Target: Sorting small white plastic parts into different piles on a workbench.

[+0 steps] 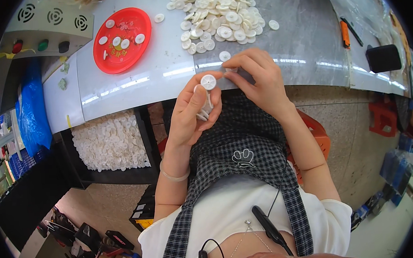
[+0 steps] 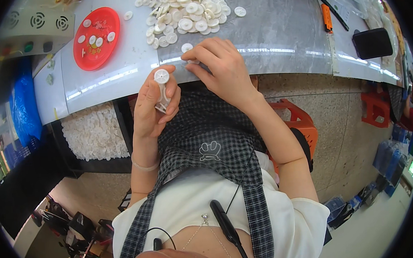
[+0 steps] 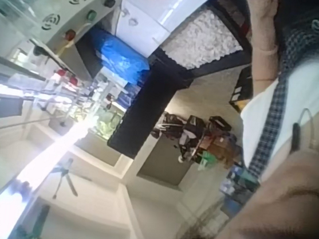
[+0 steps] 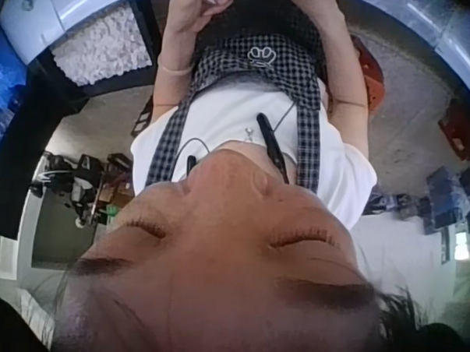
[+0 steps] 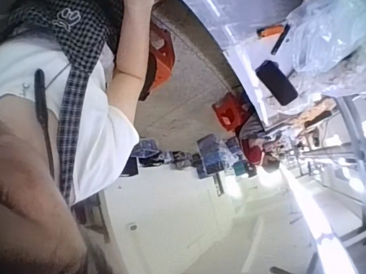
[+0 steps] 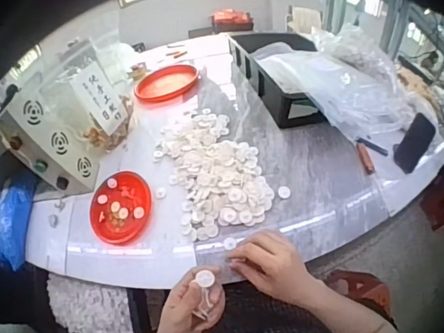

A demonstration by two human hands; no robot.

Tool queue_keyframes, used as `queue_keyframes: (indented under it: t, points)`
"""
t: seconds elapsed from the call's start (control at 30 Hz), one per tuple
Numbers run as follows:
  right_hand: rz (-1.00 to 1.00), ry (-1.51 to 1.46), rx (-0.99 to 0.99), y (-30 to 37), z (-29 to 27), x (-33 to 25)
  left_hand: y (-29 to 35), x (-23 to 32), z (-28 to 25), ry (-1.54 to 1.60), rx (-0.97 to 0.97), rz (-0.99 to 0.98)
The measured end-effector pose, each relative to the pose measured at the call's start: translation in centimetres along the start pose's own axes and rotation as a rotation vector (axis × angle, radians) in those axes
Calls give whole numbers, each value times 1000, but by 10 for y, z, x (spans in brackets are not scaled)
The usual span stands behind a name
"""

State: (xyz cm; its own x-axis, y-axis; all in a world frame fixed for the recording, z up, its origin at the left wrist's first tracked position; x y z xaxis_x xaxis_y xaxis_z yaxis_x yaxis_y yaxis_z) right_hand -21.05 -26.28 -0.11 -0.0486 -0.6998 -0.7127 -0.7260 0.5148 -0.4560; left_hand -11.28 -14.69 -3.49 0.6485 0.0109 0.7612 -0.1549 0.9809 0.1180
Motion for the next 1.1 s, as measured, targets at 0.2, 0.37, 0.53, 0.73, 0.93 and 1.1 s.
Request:
queue_keyframes:
  t: [0.2,0.37,0.53,0.73,0.93,1.1]
  points:
    - [124,-327,154,7,-8,-4,1,-1,-3,24,64,23]
    - [-135,-283,106,4,-14,-34,-2,-2,1,-152,112,35]
    - [-252,-357,84,14,-5,-45,-3,-4,5,-249,121,-32]
    - [-9,-513,35,4,-12,-22,2,6,-8,-348,282,0]
    - [-9,-1,-15,-3,2,-4,3,15,-5,-595,380,100]
    - [-11,10,-113,5,7,0,0,21,0,-713,376,200]
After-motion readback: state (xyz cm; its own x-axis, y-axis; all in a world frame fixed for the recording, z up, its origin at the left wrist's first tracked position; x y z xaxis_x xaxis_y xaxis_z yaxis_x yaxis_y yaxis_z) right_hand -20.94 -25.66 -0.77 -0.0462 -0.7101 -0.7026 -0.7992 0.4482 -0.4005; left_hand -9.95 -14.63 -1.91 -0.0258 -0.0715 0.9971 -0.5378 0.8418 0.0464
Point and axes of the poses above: each hand's wrist, its own y-axis away from the middle knuckle, its own z-axis out of the palm, x = y × z, the point moved 6 cm from there along -y, towards the middle knuckle, and after that the axes turned 8 degrees about -y, right-handed, at the moved point
